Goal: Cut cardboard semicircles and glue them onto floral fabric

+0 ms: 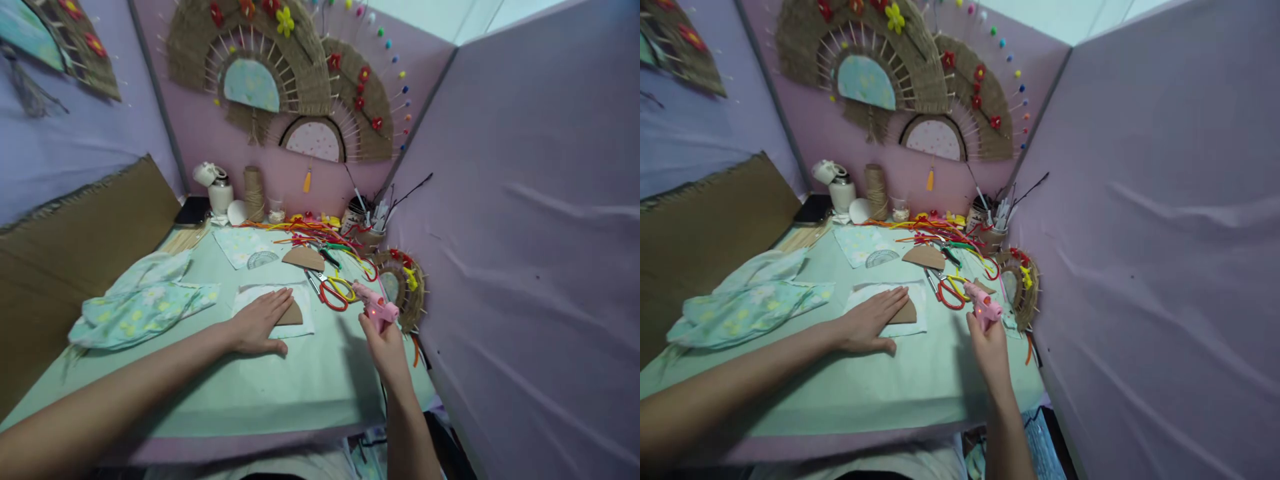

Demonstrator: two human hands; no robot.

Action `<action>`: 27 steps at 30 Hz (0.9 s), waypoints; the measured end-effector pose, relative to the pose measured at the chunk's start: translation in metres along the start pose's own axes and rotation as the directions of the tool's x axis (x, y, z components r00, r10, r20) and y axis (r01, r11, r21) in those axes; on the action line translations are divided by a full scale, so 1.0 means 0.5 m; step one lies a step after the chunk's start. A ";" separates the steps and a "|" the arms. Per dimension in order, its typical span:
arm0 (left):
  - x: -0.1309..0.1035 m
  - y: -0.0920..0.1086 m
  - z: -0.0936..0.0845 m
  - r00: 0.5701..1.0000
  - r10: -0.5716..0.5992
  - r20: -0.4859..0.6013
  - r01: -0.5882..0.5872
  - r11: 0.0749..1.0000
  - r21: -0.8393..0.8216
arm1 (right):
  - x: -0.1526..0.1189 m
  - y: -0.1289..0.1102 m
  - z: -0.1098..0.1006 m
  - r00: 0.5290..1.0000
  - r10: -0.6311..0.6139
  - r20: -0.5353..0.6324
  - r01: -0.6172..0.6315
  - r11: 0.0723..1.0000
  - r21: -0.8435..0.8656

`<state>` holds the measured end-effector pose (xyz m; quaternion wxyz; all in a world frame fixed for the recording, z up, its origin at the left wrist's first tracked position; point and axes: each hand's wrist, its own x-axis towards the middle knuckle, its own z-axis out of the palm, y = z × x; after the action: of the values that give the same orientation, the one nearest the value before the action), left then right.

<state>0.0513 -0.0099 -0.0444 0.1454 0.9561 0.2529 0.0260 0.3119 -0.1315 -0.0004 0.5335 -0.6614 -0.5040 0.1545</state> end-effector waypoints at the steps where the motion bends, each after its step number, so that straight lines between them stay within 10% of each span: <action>1: -0.001 0.003 -0.002 1.000 -0.001 -0.021 0.002 1.000 0.017 | -0.002 -0.002 0.001 1.000 -0.017 0.015 0.017 0.999 0.029; 14: 0.108 0.016 -0.041 0.933 0.072 -0.352 -0.048 0.996 0.079 | -0.019 0.049 0.009 0.999 0.022 0.033 -0.025 0.995 0.098; 27: 0.450 -0.017 -0.250 0.870 -0.068 -0.488 -0.009 0.988 -0.154 | -0.001 0.151 0.045 0.991 0.084 0.103 -0.054 0.963 -0.265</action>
<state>0.2275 0.1409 0.0672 0.1487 0.9003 0.2936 0.2849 0.3330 -0.1139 -0.0744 0.4065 -0.7332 -0.5261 0.1424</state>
